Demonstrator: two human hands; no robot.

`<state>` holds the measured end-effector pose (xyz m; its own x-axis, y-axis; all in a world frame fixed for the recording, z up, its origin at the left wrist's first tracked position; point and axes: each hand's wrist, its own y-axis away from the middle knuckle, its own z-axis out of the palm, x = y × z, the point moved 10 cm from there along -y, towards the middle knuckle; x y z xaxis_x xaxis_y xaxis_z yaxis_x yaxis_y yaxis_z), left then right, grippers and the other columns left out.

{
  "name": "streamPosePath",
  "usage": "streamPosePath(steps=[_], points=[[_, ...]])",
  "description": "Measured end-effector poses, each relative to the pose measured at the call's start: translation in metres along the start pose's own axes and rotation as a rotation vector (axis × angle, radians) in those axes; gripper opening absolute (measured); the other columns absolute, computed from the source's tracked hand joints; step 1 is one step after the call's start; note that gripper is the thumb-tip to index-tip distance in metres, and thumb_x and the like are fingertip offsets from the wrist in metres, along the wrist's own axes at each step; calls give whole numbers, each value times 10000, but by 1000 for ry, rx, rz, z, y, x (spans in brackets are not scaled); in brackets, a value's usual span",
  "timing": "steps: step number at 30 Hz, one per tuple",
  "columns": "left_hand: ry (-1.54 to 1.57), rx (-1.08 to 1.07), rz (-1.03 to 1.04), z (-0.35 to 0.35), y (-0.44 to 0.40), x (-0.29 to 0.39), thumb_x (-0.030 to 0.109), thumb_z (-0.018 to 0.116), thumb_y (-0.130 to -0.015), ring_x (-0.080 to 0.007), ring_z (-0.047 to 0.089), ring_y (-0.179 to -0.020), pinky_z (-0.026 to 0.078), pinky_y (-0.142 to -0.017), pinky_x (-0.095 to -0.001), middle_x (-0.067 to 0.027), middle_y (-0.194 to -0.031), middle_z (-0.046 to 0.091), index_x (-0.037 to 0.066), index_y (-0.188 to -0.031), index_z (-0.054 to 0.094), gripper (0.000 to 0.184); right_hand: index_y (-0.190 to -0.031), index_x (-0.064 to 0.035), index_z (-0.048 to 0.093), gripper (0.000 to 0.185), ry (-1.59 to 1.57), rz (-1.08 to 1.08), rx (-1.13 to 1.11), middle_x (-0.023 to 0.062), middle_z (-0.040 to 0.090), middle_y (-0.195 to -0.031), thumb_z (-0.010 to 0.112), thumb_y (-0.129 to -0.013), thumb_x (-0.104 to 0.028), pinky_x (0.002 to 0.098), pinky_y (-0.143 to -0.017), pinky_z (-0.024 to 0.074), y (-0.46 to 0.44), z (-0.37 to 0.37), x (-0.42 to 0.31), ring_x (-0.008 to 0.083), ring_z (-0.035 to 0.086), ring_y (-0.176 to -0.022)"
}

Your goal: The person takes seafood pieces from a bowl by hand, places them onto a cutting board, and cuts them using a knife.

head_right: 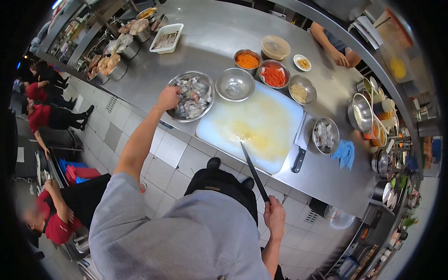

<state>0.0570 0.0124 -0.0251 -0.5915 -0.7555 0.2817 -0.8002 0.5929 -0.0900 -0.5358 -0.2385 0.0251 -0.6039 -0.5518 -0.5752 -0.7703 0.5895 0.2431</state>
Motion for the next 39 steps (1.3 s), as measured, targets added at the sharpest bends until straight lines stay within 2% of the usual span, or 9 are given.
streamPosePath(steps=[9, 15, 19, 22, 25, 28, 34, 37, 39], points=[[1016, -113, -342, -27, 3, -5, 71, 860, -892, -93, 658, -861, 524, -779, -276, 1, -915, 724, 29, -1032, 742, 188, -1170, -60, 652, 200, -13, -4, -23, 216, 705, -966, 674, -971, -56, 537, -741, 528, -5, 5, 6, 486, 675, -883], [1112, 219, -248, -59, 15, 27, 67, 839, -901, -130, 659, -857, 529, -794, -298, -28, -954, 725, 18, -1062, 730, 200, -1169, -78, 650, 178, -23, -31, -28, 209, 704, -982, 651, -990, -71, 547, -746, 530, -10, 1, 5, 494, 671, -890], [587, 516, -58, -65, 62, 68, 103, 861, -840, -220, 674, -885, 560, -802, -357, -114, -973, 730, 34, -1110, 747, 301, -1167, -79, 650, 170, -38, -62, -19, 206, 705, -982, 640, -997, -77, 543, -753, 532, -12, 2, 7, 487, 674, -892], [562, 59, -63, -9, 80, 96, 84, 845, -847, -223, 671, -913, 565, -831, -358, -116, -999, 743, 30, -1089, 760, 263, -1167, -76, 649, 165, -33, -63, -8, 202, 705, -973, 634, -1003, -84, 542, -749, 531, -10, 1, 8, 480, 677, -885], [593, 278, -71, -27, 85, 99, 67, 816, -833, -271, 691, -934, 571, -848, -401, -137, -1027, 751, 35, -1050, 766, 225, -1166, -75, 648, 163, -28, -60, 1, 197, 700, -960, 630, -1004, -86, 545, -743, 531, -9, -2, 6, 473, 679, -874], [259, 225, 11, -45, 72, 112, 74, 792, -815, -339, 707, -948, 574, -852, -456, -165, -1057, 753, 51, -1012, 767, 200, -1165, -80, 648, 162, -24, -76, 1, 191, 696, -949, 629, -1004, -86, 550, -739, 530, -10, 2, 11, 467, 681, -871], [266, -177, 122, -25, 64, 181, 110, 813, -783, -312, 700, -927, 568, -855, -413, -163, -1000, 735, 43, -1037, 765, 267, -1158, -82, 649, 157, -23, -68, 20, 186, 701, -959, 630, -1002, -85, 561, -735, 531, -10, -1, 19, 468, 688, -882], [389, -549, 316, 29, 76, 237, 125, 819, -771, -304, 709, -910, 571, -848, -416, -172, -976, 731, 26, -1078, 748, 330, -1271, -101, 658, 273, -138, 22, -41, 214, 719, -927, 662, -998, -97, 530, -746, 548, -11, 5, 28, 474, 698, -876], [398, -514, 260, 47, 77, 257, 124, 821, -778, -289, 713, -904, 572, -851, -409, -177, -955, 732, 19, -1107, 737, 355, -1406, -128, 638, 425, -295, 55, -58, 225, 686, -827, 694, -988, -78, 456, -736, 554, -13, 11, 31, 428, 690, -759]])
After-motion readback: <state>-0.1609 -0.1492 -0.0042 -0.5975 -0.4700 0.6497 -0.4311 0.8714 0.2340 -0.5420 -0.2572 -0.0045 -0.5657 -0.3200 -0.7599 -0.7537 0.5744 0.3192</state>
